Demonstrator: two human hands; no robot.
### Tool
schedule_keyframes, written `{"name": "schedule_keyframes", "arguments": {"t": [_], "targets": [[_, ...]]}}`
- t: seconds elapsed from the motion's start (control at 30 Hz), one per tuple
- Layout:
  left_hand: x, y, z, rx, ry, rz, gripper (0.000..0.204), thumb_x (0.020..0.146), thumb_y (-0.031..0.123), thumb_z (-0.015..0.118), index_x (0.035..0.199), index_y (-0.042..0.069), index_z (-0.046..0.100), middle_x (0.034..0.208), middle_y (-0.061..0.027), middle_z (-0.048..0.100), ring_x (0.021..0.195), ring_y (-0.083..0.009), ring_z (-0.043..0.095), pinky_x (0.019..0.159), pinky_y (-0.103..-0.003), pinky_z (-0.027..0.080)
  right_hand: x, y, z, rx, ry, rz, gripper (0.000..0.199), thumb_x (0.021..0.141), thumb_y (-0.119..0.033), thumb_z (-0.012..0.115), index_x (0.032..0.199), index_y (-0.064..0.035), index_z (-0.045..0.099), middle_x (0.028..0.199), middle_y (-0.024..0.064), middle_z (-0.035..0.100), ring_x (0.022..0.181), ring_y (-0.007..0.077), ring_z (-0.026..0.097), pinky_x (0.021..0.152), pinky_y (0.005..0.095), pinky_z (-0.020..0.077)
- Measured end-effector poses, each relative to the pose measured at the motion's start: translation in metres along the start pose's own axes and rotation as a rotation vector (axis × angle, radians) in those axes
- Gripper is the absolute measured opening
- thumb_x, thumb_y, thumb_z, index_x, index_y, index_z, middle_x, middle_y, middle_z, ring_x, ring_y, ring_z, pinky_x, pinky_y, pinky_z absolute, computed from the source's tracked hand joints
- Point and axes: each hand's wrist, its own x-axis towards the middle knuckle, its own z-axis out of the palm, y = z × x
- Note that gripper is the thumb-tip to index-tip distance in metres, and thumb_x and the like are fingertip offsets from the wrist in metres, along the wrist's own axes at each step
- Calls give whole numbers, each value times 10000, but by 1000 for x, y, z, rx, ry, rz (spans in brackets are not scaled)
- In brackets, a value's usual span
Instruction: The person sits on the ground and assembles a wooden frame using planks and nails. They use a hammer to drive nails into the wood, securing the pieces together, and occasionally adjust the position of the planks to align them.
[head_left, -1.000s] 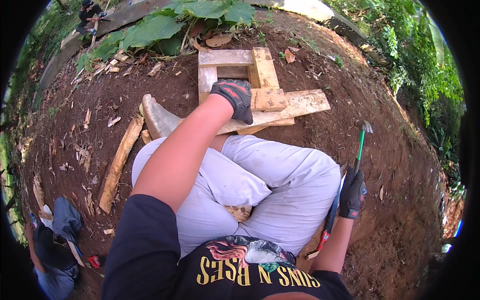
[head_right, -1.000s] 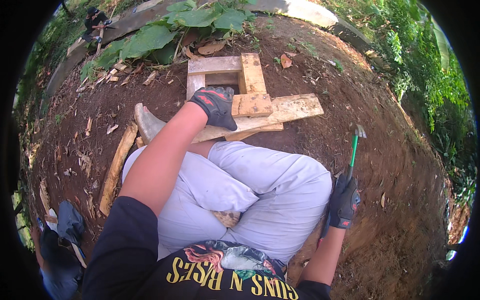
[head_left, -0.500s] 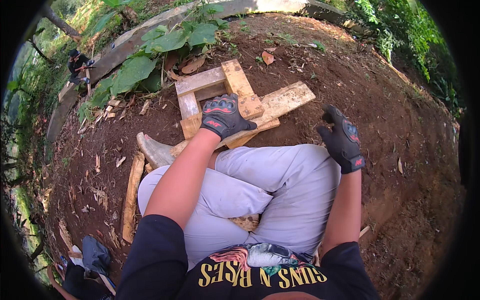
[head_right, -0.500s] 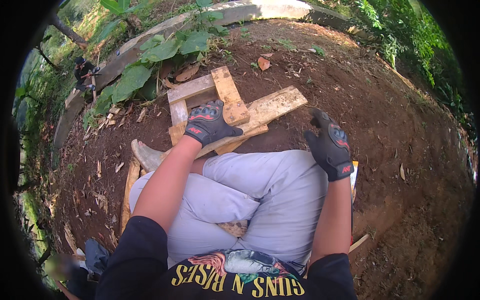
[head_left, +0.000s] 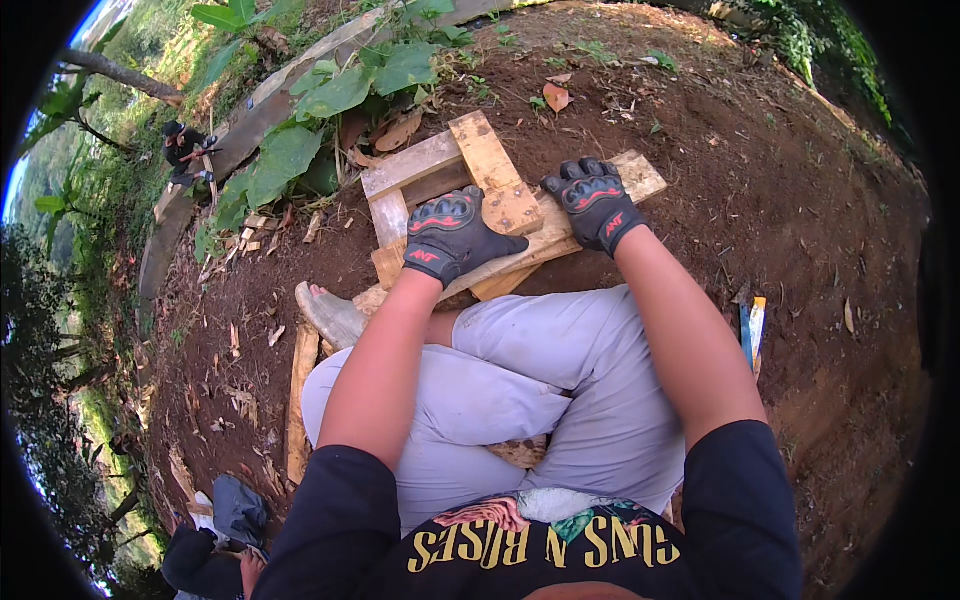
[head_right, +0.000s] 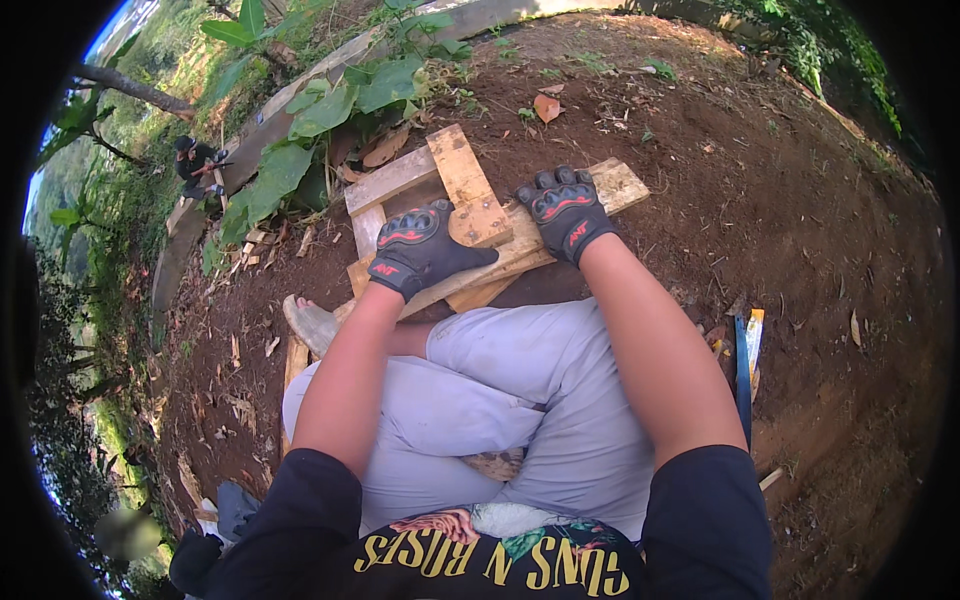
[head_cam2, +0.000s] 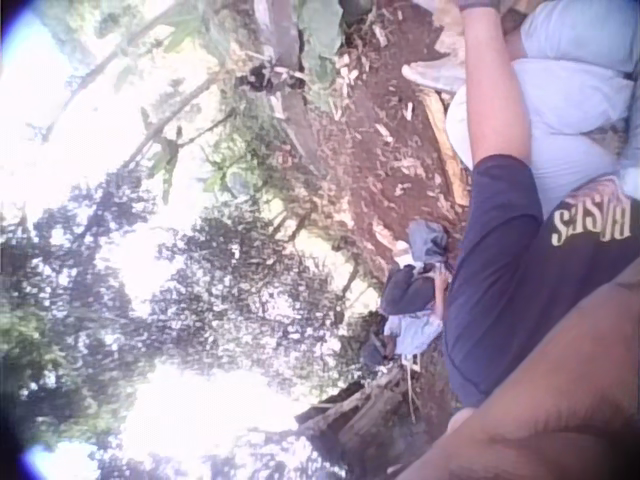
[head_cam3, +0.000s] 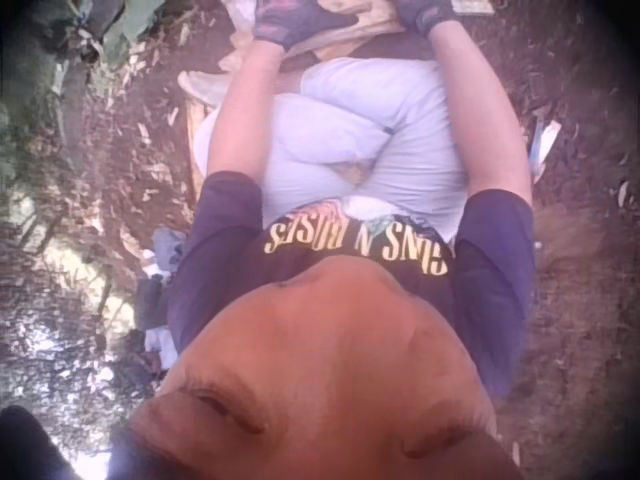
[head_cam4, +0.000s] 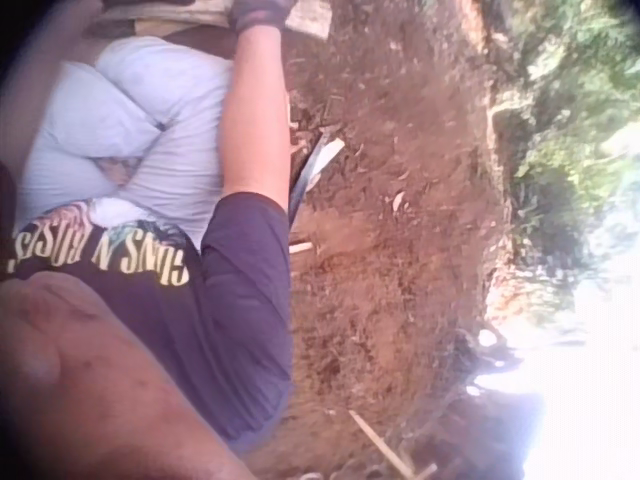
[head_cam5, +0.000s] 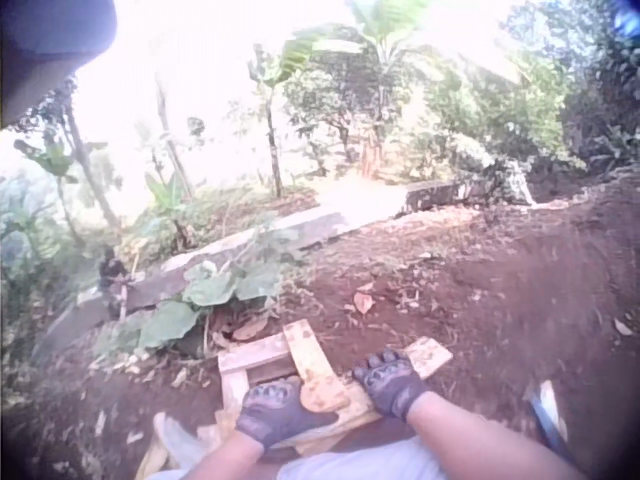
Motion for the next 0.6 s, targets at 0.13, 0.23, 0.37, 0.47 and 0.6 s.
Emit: {"name": "schedule_keyframes", "arguments": {"t": [0.13, 0.23, 0.37, 0.47, 0.6], "targets": [[-4, 3, -6, 6, 9, 6, 974, 710, 797, 807, 1309, 35, 716, 1263, -203, 760, 1196, -347, 735, 1025, -478, 574, -17, -4, -2, 16, -72, 63, 617, 890, -207, 730, 1494, -226, 607, 1464, 141, 613, 1400, 339, 572, 1187, 578, 417], [6, 0, -9, -22, 5, -5, 951, 728, 798, 798, 1295, 38, 725, 1276, -201, 759, 1206, -346, 732, 1025, -468, 574, -34, 3, -15, 69, -328, -13, 642, 863, -239, 752, 1489, -214, 610, 1476, 139, 618, 1409, 336, 585, 1166, 584, 445], [27, -32, -30, -249, 144, 21, 959, 733, 804, 787, 1307, 37, 745, 1230, -227, 776, 1156, -350, 750, 1012, -454, 577, -69, 29, -6, 8, -99, 42, 655, 826, -246, 786, 1457, -197, 615, 1421, 109, 645, 1378, 333, 608, 1163, 546, 454], [27, -27, -25, -181, 129, -64, 1039, 722, 822, 783, 1368, 12, 703, 1300, -222, 756, 1196, -354, 736, 1038, -451, 567, -100, 87, -1, -70, -31, 44, 568, 877, -221, 736, 1434, -196, 624, 1392, 112, 643, 1360, 326, 607, 1170, 538, 440], [32, -30, -12, -47, 50, -19, 984, 726, 804, 787, 1379, 72, 718, 1336, -183, 753, 1226, -349, 728, 1042, -453, 569, -147, 151, 28, -90, -137, 250, 561, 927, -201, 673, 1482, -204, 590, 1496, 141, 598, 1429, 347, 559, 1210, 522, 414]]}}
